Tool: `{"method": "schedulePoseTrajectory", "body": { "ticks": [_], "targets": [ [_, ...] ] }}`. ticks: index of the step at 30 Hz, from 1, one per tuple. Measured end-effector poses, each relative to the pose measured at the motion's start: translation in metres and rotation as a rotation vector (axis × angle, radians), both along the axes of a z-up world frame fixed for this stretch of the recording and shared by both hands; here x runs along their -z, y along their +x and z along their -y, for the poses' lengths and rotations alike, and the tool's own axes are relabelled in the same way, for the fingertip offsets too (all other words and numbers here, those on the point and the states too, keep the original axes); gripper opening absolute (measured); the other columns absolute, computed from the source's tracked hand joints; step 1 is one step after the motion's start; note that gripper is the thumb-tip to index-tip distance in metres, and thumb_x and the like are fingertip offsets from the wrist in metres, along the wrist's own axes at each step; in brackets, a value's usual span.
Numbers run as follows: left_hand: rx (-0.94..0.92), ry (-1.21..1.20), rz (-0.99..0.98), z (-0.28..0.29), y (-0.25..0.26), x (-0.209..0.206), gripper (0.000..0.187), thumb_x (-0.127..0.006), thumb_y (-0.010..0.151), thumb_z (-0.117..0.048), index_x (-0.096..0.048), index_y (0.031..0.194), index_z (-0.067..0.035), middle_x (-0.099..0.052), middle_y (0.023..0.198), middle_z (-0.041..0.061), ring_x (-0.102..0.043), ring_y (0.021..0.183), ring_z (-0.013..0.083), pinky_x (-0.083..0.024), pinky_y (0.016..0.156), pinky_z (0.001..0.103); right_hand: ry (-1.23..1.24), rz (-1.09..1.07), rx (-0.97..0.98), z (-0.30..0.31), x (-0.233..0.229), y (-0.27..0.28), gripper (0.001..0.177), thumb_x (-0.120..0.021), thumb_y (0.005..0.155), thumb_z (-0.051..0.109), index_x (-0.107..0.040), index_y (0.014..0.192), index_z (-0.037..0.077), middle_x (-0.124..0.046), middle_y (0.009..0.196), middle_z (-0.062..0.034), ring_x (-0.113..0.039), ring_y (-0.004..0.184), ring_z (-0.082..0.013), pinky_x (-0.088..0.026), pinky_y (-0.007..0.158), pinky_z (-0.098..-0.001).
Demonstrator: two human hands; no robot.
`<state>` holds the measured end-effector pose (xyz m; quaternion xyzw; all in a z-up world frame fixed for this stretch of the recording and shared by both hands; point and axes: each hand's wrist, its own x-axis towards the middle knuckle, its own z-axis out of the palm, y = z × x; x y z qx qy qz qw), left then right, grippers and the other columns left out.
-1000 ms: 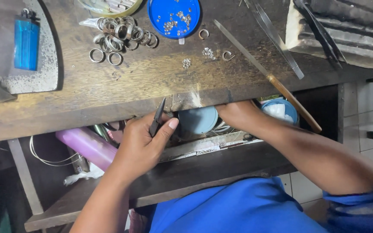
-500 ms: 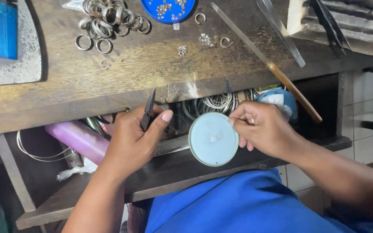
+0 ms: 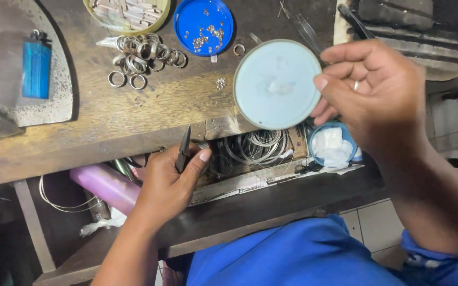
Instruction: Filing the edges of small metal rings and components at a jewelry workbench using pliers and a hand file.
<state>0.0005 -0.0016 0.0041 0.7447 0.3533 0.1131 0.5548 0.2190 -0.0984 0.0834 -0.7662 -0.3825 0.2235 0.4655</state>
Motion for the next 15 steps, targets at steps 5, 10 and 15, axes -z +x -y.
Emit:
{"method": "schedulePoseTrajectory", "body": {
  "ticks": [5, 10, 15],
  "targets": [
    [-0.012, -0.022, 0.023, 0.0, -0.001, 0.003, 0.033, -0.053, 0.086, -0.025, -0.042, 0.058, -0.012, -0.036, 0.05, -0.007, -0.034, 0.05, 0.0061, -0.031, 0.045, 0.024, 0.072, 0.117, -0.1, -0.005, 0.006, -0.001, 0.032, -0.058, 0.082, -0.016, -0.046, 0.112, -0.017, -0.054, 0.079, -0.0207, -0.057, 0.059, -0.0189, -0.053, 0.053, -0.023],
    [-0.012, -0.033, 0.026, 0.0, -0.001, 0.001, 0.032, -0.053, 0.086, -0.025, -0.043, 0.058, -0.012, -0.036, 0.05, -0.007, -0.034, 0.05, 0.0058, -0.031, 0.046, 0.024, 0.238, 0.729, -0.329, 0.004, 0.02, 0.005, 0.025, -0.066, 0.081, -0.024, -0.056, 0.104, -0.021, -0.061, 0.08, -0.0263, -0.058, 0.063, -0.0225, -0.048, 0.051, -0.0247],
    [-0.004, -0.02, -0.009, 0.0, -0.001, 0.002, 0.032, -0.053, 0.086, -0.026, -0.044, 0.059, -0.013, -0.036, 0.051, -0.007, -0.033, 0.051, 0.0051, -0.03, 0.045, 0.024, 0.35, 0.904, -0.565, 0.011, 0.025, 0.002, 0.012, -0.061, 0.077, -0.018, -0.061, 0.085, -0.01, -0.059, 0.083, -0.0202, -0.061, 0.069, -0.0253, -0.05, 0.055, -0.0283]
  ]
}}
